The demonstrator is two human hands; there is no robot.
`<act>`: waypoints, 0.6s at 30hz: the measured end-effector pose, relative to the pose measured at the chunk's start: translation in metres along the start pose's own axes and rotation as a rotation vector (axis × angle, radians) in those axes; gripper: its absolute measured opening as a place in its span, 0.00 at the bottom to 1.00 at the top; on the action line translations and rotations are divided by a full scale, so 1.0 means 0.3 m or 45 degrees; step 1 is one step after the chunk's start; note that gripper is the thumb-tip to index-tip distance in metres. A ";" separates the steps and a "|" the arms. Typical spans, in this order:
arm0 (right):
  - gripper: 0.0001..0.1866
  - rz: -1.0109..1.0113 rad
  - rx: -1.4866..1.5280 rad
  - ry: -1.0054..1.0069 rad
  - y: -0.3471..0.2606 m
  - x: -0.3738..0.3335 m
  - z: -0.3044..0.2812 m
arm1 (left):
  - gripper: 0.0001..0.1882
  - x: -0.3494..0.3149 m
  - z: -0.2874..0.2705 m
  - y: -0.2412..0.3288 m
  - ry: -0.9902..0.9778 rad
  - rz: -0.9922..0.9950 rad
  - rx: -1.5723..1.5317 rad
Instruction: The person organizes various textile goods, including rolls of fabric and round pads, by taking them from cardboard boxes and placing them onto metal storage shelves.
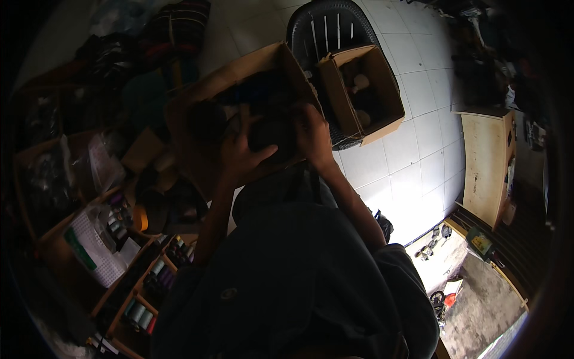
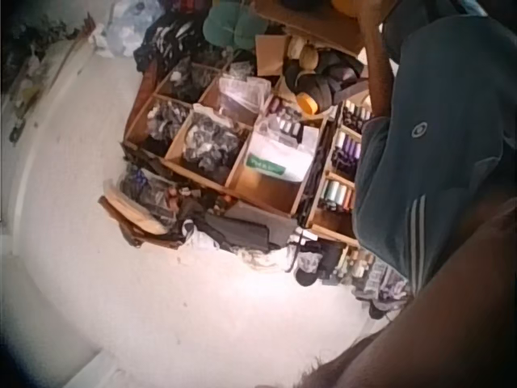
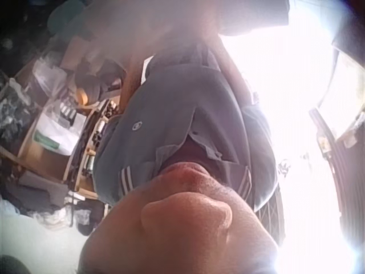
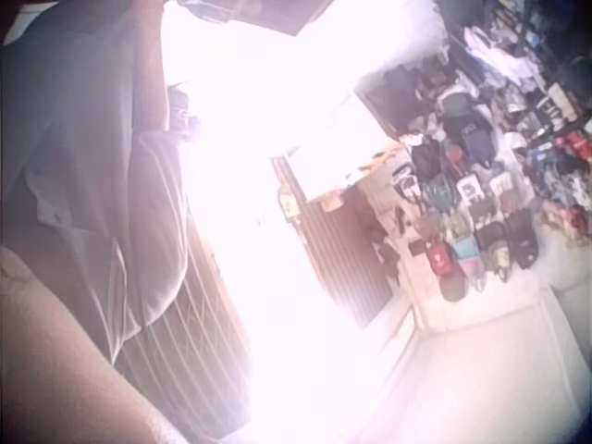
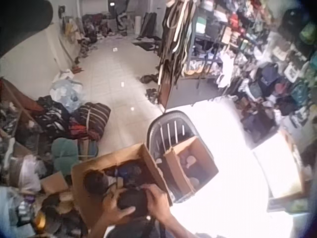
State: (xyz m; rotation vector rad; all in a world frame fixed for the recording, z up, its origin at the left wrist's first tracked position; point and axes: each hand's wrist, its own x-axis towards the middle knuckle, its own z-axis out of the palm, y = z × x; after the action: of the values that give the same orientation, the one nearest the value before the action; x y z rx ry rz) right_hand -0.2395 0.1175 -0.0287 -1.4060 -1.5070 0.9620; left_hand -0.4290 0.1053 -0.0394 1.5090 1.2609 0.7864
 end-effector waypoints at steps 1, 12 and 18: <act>0.16 -0.024 0.045 -0.030 0.006 0.000 -0.006 | 0.37 0.001 0.013 0.027 0.019 0.028 -0.079; 0.29 0.310 0.316 -0.215 -0.008 0.000 -0.082 | 0.20 0.044 0.013 0.099 0.203 0.034 0.059; 0.31 0.260 0.094 -0.428 0.009 0.017 -0.068 | 0.11 0.207 -0.040 0.047 -0.067 0.484 0.312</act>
State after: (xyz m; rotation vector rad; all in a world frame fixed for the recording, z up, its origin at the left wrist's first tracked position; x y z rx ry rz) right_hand -0.2196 0.1226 -0.0237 -1.4149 -1.5675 1.4241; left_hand -0.4198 0.1687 -0.0290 1.9928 1.0733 0.8485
